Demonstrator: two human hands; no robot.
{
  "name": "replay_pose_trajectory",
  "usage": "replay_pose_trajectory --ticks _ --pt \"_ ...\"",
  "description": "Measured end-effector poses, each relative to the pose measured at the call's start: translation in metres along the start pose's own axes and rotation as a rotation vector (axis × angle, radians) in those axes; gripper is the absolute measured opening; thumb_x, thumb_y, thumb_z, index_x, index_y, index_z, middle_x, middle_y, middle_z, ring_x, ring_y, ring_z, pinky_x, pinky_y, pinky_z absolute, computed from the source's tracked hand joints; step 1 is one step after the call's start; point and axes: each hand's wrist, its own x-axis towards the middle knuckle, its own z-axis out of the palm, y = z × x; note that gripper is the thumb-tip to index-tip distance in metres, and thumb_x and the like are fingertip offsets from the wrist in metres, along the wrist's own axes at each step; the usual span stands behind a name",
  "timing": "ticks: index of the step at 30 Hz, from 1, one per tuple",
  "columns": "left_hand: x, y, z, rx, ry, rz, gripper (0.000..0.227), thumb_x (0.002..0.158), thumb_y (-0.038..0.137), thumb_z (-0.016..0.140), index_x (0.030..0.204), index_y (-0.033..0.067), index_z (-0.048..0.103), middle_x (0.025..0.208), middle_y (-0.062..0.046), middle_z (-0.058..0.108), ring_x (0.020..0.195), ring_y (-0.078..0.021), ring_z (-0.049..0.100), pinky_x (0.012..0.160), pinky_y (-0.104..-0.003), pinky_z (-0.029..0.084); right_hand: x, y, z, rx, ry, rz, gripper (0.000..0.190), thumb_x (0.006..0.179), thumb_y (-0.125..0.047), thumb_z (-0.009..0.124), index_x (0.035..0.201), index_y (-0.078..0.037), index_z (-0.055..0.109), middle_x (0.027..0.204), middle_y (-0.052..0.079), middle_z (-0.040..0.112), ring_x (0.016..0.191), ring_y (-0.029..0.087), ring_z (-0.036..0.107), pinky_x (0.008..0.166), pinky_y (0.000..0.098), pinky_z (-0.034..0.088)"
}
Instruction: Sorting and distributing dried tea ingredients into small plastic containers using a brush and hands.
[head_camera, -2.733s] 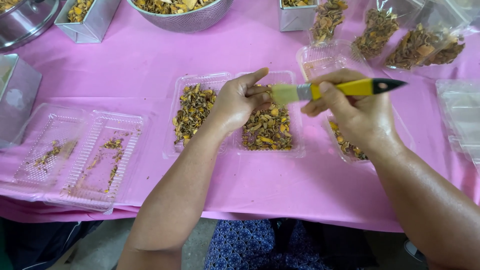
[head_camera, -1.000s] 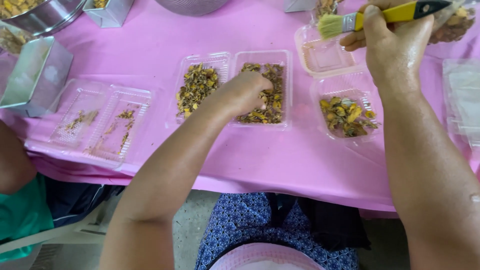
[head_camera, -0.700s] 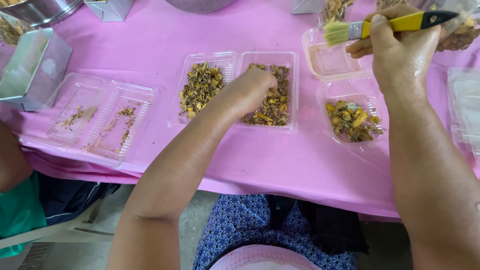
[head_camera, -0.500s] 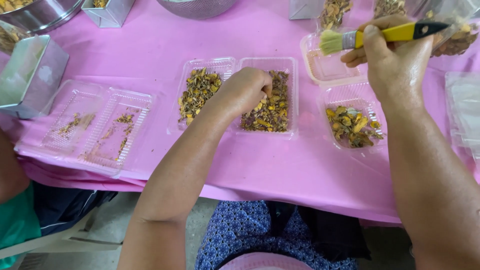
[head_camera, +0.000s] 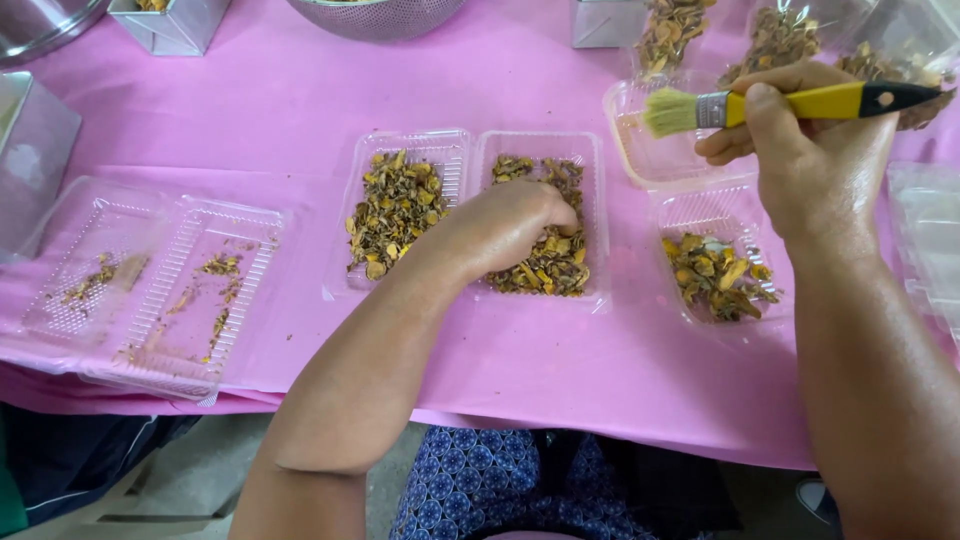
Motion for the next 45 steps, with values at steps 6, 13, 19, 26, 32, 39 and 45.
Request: replay_pose_trajectory --ticks 6,13,19,26,32,39,45 --pt "-0.017 0.029 -0.010 0.080 -0.030 -0.046 0.035 0.099 0.025 0.062 0.133 0.0169 0.068 0.112 -0.007 0.066 0.112 -0.0259 0.060 0.098 -0.045 0.048 0.000 -0.005 0.006 -0.001 0.040 0.085 0.013 0.117 0.000 0.054 0.115 0.010 0.062 0.095 0.025 0.066 0.075 0.033 0.076 0.066 0.0372 0.068" --pt "-0.025 0.053 -0.004 0.091 -0.177 0.031 0.056 0.094 -0.005 0.049 0.132 0.0297 0.071 0.143 -0.015 0.052 0.138 -0.0359 0.038 0.116 -0.061 0.025 0.001 -0.016 0.009 -0.036 0.035 0.076 0.016 0.114 0.002 0.053 0.114 0.014 0.064 0.082 0.026 0.067 0.072 0.033 0.076 0.064 0.0363 0.067" --pt "-0.033 0.042 -0.016 0.134 0.007 -0.008 0.057 0.089 -0.013 0.048 0.127 0.0231 0.072 0.154 -0.024 0.041 0.144 -0.0413 0.032 0.124 -0.059 0.016 0.000 -0.011 0.008 -0.014 0.014 0.058 0.017 0.116 0.002 0.052 0.115 0.015 0.063 0.083 0.026 0.066 0.073 0.033 0.076 0.064 0.0352 0.066" --pt "-0.011 -0.004 0.013 0.346 0.112 -0.026 0.020 0.083 0.015 0.072 0.100 0.0236 0.077 0.090 0.000 0.063 0.109 -0.0271 0.051 0.109 -0.052 0.031 0.000 -0.012 0.008 -0.023 0.010 0.064 0.016 0.116 0.001 0.053 0.116 0.013 0.063 0.089 0.026 0.066 0.074 0.034 0.076 0.065 0.0376 0.067" --pt "-0.017 0.009 0.006 0.202 0.234 0.056 0.029 0.081 -0.007 0.069 0.102 0.0108 0.076 0.084 -0.003 0.071 0.093 -0.0257 0.060 0.084 -0.041 0.052 0.000 -0.013 0.007 -0.033 0.008 0.065 0.017 0.116 0.001 0.051 0.115 0.013 0.063 0.085 0.026 0.066 0.074 0.034 0.076 0.064 0.0368 0.066" --pt "-0.012 0.010 0.022 0.073 0.045 0.077 0.030 0.085 0.004 0.075 0.115 0.0072 0.073 0.096 -0.008 0.068 0.093 -0.0290 0.066 0.077 -0.044 0.052 -0.001 -0.012 0.007 -0.026 0.018 0.072 0.018 0.115 0.001 0.050 0.117 0.013 0.064 0.086 0.026 0.066 0.075 0.033 0.076 0.065 0.0349 0.065" --pt "-0.014 0.010 0.014 0.089 0.115 0.047 0.022 0.093 -0.005 0.062 0.073 0.0050 0.058 0.068 -0.002 0.049 0.063 -0.0198 0.055 0.056 -0.039 0.044 -0.001 -0.019 0.007 -0.029 0.005 0.073 0.017 0.116 0.001 0.050 0.118 0.013 0.062 0.085 0.027 0.066 0.075 0.033 0.076 0.072 0.0395 0.069"
